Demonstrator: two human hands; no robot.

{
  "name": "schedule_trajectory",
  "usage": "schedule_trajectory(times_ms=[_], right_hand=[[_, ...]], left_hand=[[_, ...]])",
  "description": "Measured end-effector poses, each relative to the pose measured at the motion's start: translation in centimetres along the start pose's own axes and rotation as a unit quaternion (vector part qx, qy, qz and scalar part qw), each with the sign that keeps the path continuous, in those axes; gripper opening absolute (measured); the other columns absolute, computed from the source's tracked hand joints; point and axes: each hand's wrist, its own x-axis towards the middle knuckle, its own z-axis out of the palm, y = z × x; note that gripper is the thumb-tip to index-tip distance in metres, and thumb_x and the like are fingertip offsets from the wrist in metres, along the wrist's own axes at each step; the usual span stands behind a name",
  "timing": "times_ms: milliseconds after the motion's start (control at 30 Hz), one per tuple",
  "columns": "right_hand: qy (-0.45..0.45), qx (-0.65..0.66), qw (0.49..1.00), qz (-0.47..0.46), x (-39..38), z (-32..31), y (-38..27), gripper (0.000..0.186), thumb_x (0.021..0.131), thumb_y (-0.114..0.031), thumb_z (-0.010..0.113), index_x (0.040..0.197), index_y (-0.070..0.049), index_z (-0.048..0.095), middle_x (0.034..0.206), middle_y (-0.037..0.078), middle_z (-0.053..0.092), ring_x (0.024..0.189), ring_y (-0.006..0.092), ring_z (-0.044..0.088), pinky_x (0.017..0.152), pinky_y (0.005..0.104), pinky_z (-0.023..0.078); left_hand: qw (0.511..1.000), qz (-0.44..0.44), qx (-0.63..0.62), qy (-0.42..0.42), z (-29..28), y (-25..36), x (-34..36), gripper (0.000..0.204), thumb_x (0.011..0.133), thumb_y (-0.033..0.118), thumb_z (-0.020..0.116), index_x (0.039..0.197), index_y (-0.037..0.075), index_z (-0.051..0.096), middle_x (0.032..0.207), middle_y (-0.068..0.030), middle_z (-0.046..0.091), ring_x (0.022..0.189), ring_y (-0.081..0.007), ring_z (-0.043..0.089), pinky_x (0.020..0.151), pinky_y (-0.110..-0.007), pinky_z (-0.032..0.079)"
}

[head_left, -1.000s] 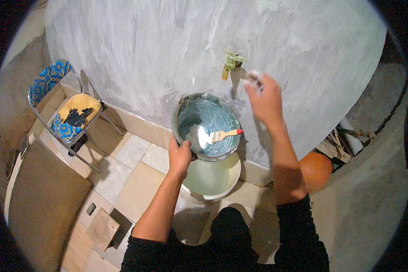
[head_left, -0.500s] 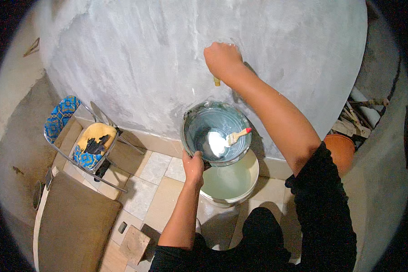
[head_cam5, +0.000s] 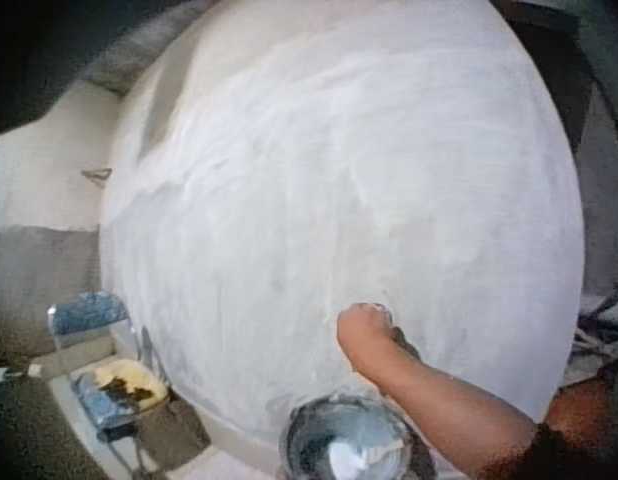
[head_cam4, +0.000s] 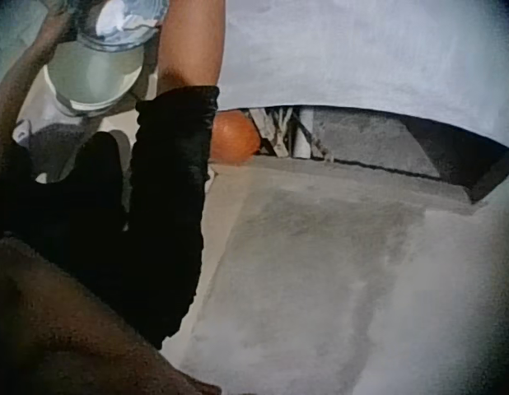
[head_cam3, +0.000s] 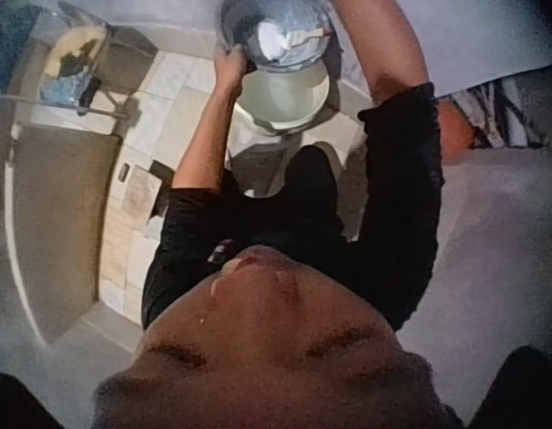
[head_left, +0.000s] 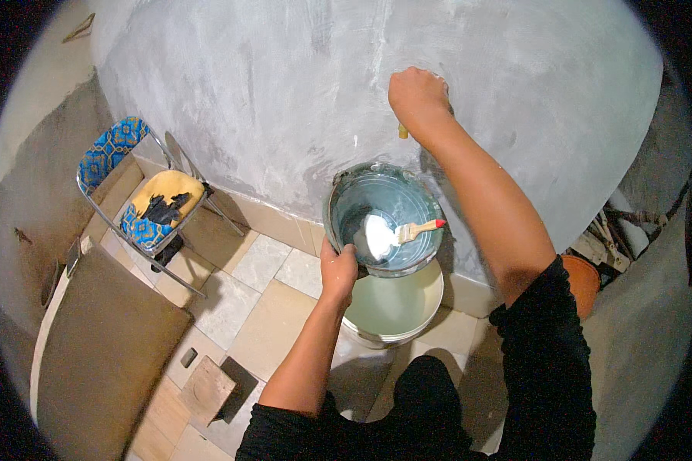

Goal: The person mixes a white substance in a bucket, stirs it with a brush, and then applies the mixture to a wall.

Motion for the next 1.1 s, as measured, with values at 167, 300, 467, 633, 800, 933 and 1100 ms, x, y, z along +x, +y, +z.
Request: schedule_trajectory(times_ms=[167,300,467,633,800,933,1100], right_hand=[[-0.006,0.029,1.0,0.011,0.1,-0.8,-0.4,0.024,0.094,-0.017,0.057,0.099,-0.005,0.077,0.107,0.018,0.074,0.102,0.035,0.072,0.083,0.0468,0.059],[0.003,0.045,0.999,0.0,0.1,0.2,0.7,0.027,0.096,-0.025,0.059,0.101,-0.005,0.076,0.106,0.017,0.073,0.104,0.0366,0.07,0.087,0.0494,0.056],[0.012,0.062,0.998,0.011,-1.1,-0.4,0.2,0.023,0.091,-0.019,0.061,0.103,-0.008,0.078,0.106,0.016,0.075,0.101,0.034,0.073,0.085,0.0477,0.057],[0.018,0.003,1.0,-0.01,-2.0,-2.5,0.4,0.024,0.09,-0.019,0.061,0.103,-0.007,0.077,0.105,0.016,0.075,0.1,0.0336,0.073,0.084,0.0465,0.057],[0.003,0.029,0.999,-0.013,-1.2,-1.3,-0.4,0.027,0.091,-0.026,0.061,0.101,-0.006,0.076,0.104,0.017,0.074,0.1,0.0373,0.071,0.085,0.05,0.056],[0.022,0.067,0.997,0.0,-1.2,-0.6,0.5,0.032,0.092,-0.032,0.062,0.1,-0.004,0.075,0.105,0.018,0.073,0.101,0.0399,0.07,0.087,0.0527,0.055],[0.009,0.101,0.994,0.028,-1.0,-1.0,-0.4,0.024,0.089,-0.021,0.063,0.1,-0.004,0.075,0.109,0.019,0.072,0.103,0.0403,0.07,0.085,0.0513,0.056]], left_hand=[[1.0,-0.017,0.009,0.016,-0.2,0.1,0.1,0.045,0.097,0.007,0.051,0.14,0.008,0.042,0.119,-0.0161,0.061,0.089,-0.0256,0.069,0.065,-0.04,0.063],[0.998,-0.049,-0.019,0.024,0.6,1.9,-0.8,0.048,0.094,0.005,0.052,0.141,0.004,0.045,0.125,-0.0191,0.062,0.105,-0.0293,0.065,0.085,-0.04,0.056],[0.998,-0.06,0.003,0.032,0.4,3.1,-1.7,0.052,0.092,0.006,0.054,0.143,0.003,0.044,0.128,-0.0213,0.063,0.116,-0.0323,0.063,0.097,-0.041,0.051],[0.997,-0.042,0.037,0.046,0.5,2.1,-1.8,0.054,0.091,0.009,0.056,0.144,0.004,0.043,0.13,-0.0232,0.063,0.119,-0.0352,0.062,0.102,-0.042,0.048],[0.996,-0.057,0.056,0.046,0.0,0.5,-1.1,0.056,0.091,0.01,0.056,0.145,0.006,0.042,0.131,-0.0242,0.062,0.117,-0.0376,0.063,0.102,-0.043,0.047],[0.995,-0.092,0.018,0.036,0.9,2.2,-2.2,0.057,0.091,0.01,0.056,0.145,0.007,0.04,0.131,-0.0244,0.062,0.115,-0.0394,0.064,0.102,-0.044,0.047],[0.995,-0.078,0.043,0.048,0.3,0.9,-1.9,0.054,0.091,0.009,0.056,0.143,0.007,0.041,0.131,-0.0244,0.062,0.118,-0.0396,0.062,0.103,-0.044,0.047]])
